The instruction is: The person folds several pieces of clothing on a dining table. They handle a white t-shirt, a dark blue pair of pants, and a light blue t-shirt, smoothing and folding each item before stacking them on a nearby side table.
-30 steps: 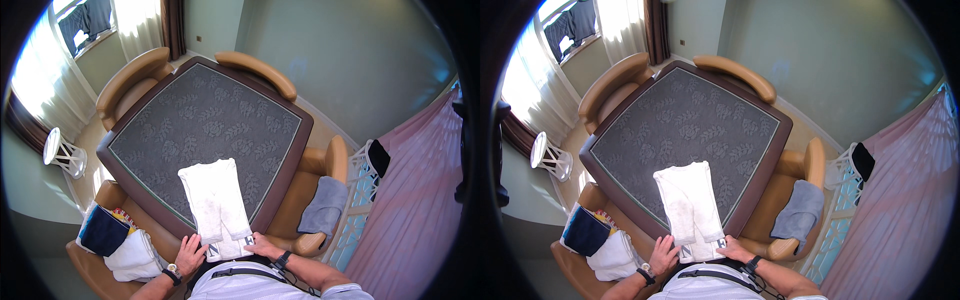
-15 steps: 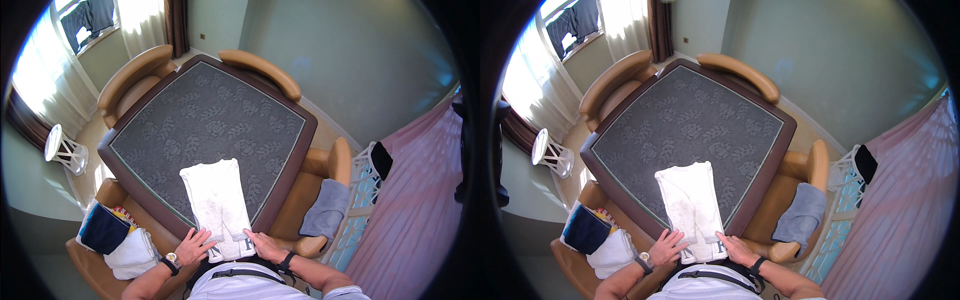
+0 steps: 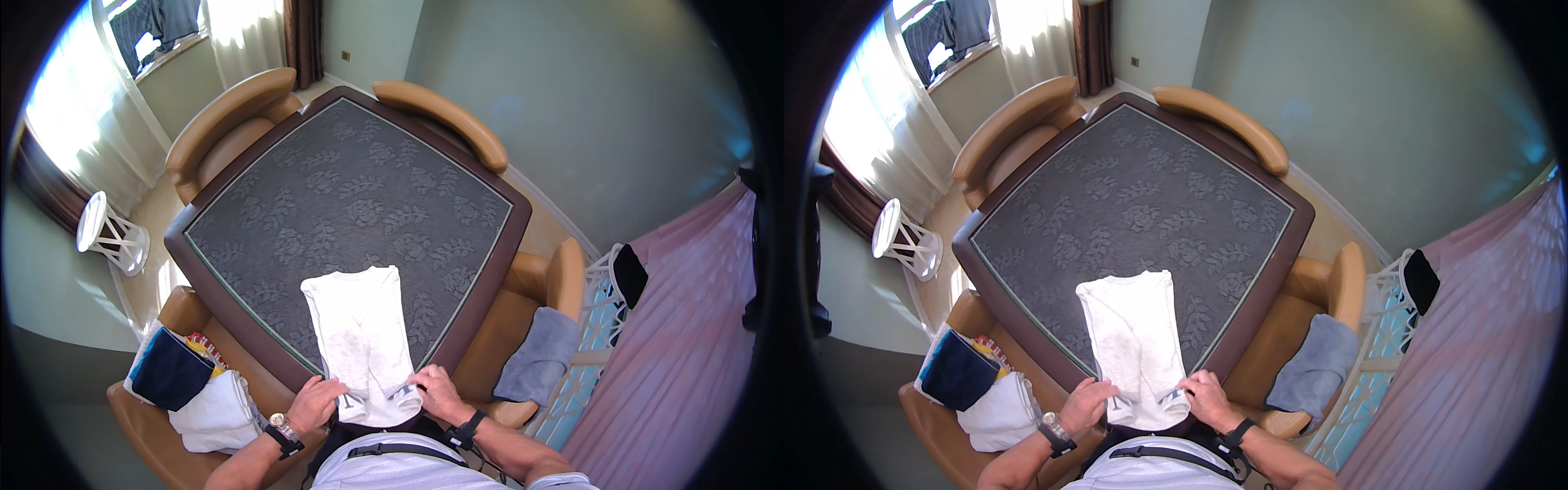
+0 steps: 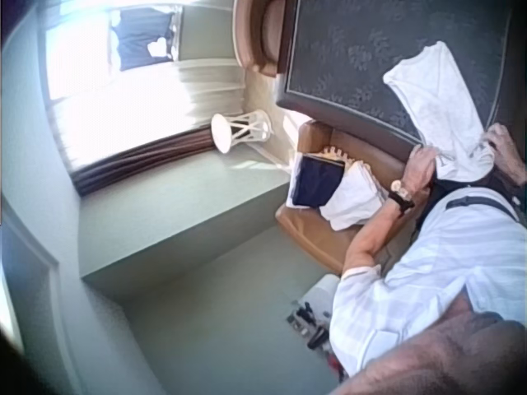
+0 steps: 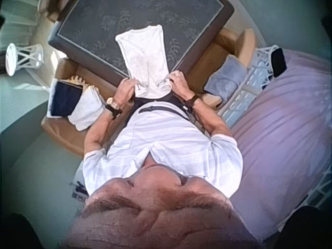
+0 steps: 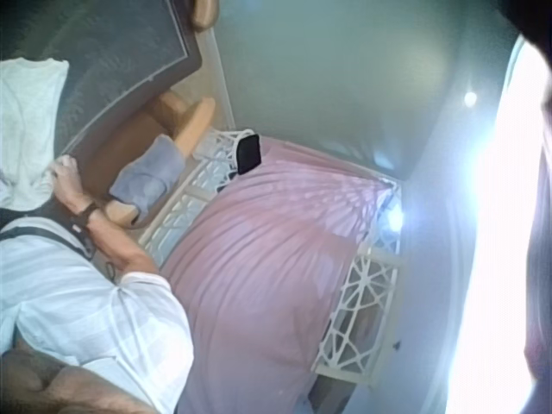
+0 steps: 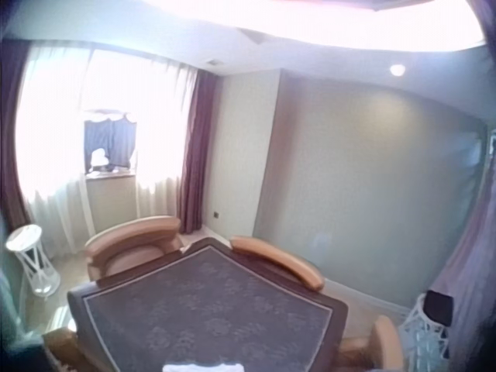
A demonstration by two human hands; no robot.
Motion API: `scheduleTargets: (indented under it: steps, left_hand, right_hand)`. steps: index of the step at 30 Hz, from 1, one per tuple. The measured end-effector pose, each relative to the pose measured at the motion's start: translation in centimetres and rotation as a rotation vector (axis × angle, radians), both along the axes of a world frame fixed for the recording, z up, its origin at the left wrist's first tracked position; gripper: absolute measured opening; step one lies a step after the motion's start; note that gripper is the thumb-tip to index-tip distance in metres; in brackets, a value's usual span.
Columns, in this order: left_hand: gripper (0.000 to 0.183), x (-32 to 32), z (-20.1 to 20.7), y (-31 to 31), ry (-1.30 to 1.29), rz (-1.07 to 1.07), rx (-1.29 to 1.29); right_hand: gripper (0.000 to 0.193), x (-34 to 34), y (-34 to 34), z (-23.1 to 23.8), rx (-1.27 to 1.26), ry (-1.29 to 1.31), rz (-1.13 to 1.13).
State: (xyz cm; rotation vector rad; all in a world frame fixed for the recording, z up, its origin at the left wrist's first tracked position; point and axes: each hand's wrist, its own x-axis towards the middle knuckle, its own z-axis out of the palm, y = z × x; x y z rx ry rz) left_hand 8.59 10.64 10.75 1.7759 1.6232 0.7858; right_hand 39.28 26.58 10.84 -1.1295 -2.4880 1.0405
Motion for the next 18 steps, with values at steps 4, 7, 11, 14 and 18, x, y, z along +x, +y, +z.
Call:
scheduleTargets:
  steps: [4,7,11,14,18]
  left_hand:
    - [0.030,-1.2,1.9,2.8,-0.213,0.208,-0.044]
    - [0.023,-3.0,2.0,5.7,-0.312,0.325,-0.066]
    - [0.025,-6.2,-1.0,10.5,-0.498,0.486,-0.280]
    - [0.040,-6.5,-2.9,12.4,-0.870,0.688,-0.404]
    - [0.051,-5.7,-3.3,11.9,-0.874,0.717,-0.403]
  right_hand:
    - [0.024,-2.0,6.2,2.2,-0.145,0.131,0.076]
    - [0.019,-5.3,10.6,2.3,-0.629,0.260,-0.108]
    - [0.029,-8.6,14.8,0.7,-0.724,0.309,-0.209]
    - [0.040,-11.3,15.2,-2.1,-0.815,0.336,-0.404]
    - [0.057,-10.7,14.7,-3.5,-0.811,0.299,-0.447]
